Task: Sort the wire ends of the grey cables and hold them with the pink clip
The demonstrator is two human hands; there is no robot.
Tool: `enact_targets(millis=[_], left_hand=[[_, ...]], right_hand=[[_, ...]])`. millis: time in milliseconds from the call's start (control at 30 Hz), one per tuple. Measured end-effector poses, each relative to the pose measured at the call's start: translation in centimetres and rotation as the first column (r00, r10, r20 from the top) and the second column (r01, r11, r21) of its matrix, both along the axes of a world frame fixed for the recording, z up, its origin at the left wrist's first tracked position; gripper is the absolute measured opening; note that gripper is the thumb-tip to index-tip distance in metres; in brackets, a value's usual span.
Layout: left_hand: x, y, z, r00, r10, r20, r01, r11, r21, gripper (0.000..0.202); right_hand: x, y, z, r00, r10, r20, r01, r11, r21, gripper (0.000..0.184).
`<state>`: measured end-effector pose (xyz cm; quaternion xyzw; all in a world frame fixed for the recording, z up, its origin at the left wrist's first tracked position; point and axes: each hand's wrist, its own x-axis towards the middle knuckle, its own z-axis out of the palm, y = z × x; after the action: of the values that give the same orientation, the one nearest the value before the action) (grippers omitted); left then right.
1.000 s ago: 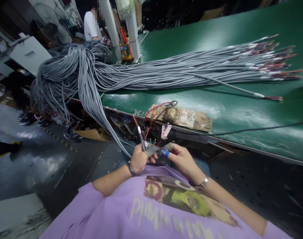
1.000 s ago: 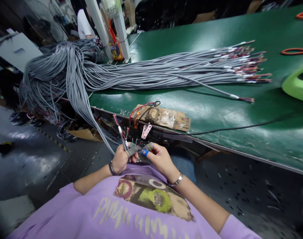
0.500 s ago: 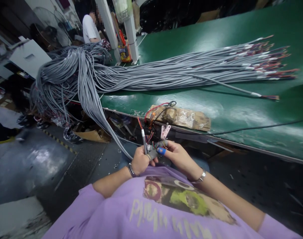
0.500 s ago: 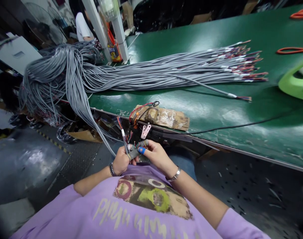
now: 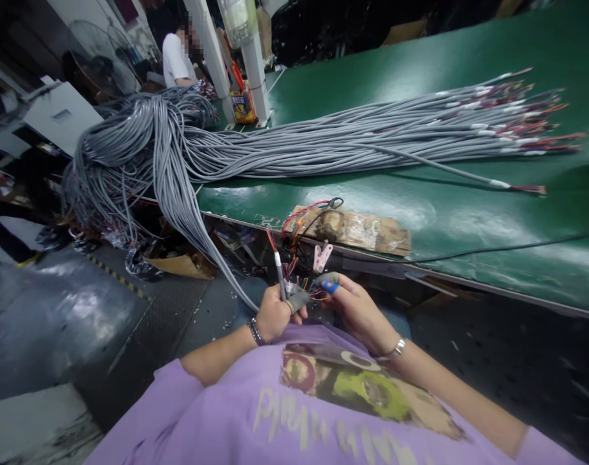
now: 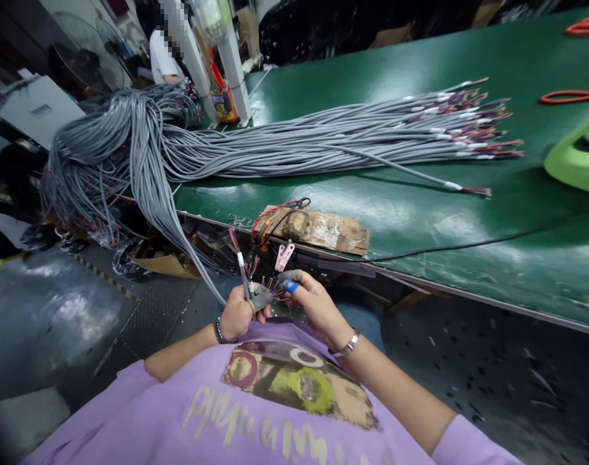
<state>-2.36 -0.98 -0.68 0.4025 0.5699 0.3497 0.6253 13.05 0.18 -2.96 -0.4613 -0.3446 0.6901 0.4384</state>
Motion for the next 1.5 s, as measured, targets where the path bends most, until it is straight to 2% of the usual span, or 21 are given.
enact_targets(millis=[100, 200, 333, 467, 500, 600, 667, 733, 867, 1033, 1067, 1167, 1233, 1367, 1500], left_hand=[[-0.1, 0.0, 0.0, 0.998, -0.062, -0.016, 0.062, 0.998, -0.02, 0.048], [-0.1, 0.1, 0.1, 0.992, -0.12, -0.032, 0.119, 0.992, -0.033, 0.048], [-0.2, 0.0, 0.3, 0.983, -0.178, -0.038, 0.177, 0.984, -0.036, 0.05], [-0.5, -0.2, 0.4, 0.968, -0.25, -0.036, 0.247, 0.967, -0.063, 0.052], [-0.5, -0.2, 0.5, 0.968, -0.247, -0.035, 0.244, 0.967, -0.07, 0.053], [-0.6, 0.0, 0.6, 0.979, -0.2, -0.031, 0.198, 0.978, -0.066, 0.054], [-0.6, 0.2, 0.5, 0.982, -0.186, -0.023, 0.185, 0.981, -0.055, 0.054], [-0.5, 0.2, 0.4, 0.983, -0.181, -0.015, 0.18, 0.982, -0.05, 0.053], [-0.6, 0.1, 0.2, 0.978, -0.208, -0.029, 0.206, 0.977, -0.058, 0.053], [-0.7, -0.2, 0.2, 0.961, -0.273, -0.036, 0.27, 0.961, -0.065, 0.055], [-0.8, -0.2, 0.2, 0.963, -0.267, -0.034, 0.264, 0.962, -0.065, 0.055], [-0.8, 0.0, 0.2, 0.972, -0.233, -0.029, 0.231, 0.971, -0.066, 0.054], [-0.7, 0.1, 0.1, 0.974, -0.226, -0.027, 0.225, 0.973, -0.057, 0.053], [-0.6, 0.2, 0.0, 0.974, -0.224, -0.024, 0.223, 0.974, -0.039, 0.052], [-0.7, 0.1, -0.2, 0.978, -0.208, -0.024, 0.207, 0.978, -0.031, 0.052]], right_hand=[[0.0, 0.3, 1.0, 0.994, 0.098, -0.051, -0.098, 0.995, 0.013, 0.041], [-0.6, 0.3, 1.2, 0.993, 0.093, -0.079, -0.095, 0.995, -0.016, 0.041], [-0.9, 0.5, -0.6, 0.989, -0.022, -0.147, 0.006, 0.994, -0.109, 0.036], [0.5, 1.6, -2.2, 0.954, -0.246, -0.169, 0.227, 0.966, -0.124, 0.03], [1.0, 1.8, -2.1, 0.956, -0.244, -0.161, 0.225, 0.966, -0.127, 0.029], [1.8, 1.7, -0.9, 0.98, -0.098, -0.172, 0.073, 0.987, -0.146, 0.025], [1.7, 1.2, 0.3, 0.981, -0.002, -0.193, -0.031, 0.985, -0.168, 0.029], [1.1, 0.6, 1.1, 0.982, 0.045, -0.183, -0.078, 0.981, -0.175, 0.036], [0.0, 0.3, 1.0, 0.991, 0.042, -0.124, -0.06, 0.988, -0.142, 0.039], [0.4, 1.1, -0.1, 0.981, -0.137, -0.136, 0.116, 0.982, -0.15, 0.035], [0.6, 1.2, -0.1, 0.981, -0.13, -0.146, 0.106, 0.981, -0.161, 0.036], [1.0, 1.1, 0.7, 0.984, 0.048, -0.172, -0.075, 0.985, -0.154, 0.041], [0.9, 0.8, 1.1, 0.978, 0.126, -0.165, -0.146, 0.983, -0.114, 0.044], [0.0, 0.4, 0.8, 0.989, 0.098, -0.111, -0.105, 0.993, -0.062, 0.042], [-0.4, 0.3, 0.5, 0.994, 0.071, -0.078, -0.077, 0.994, -0.081, 0.039]])
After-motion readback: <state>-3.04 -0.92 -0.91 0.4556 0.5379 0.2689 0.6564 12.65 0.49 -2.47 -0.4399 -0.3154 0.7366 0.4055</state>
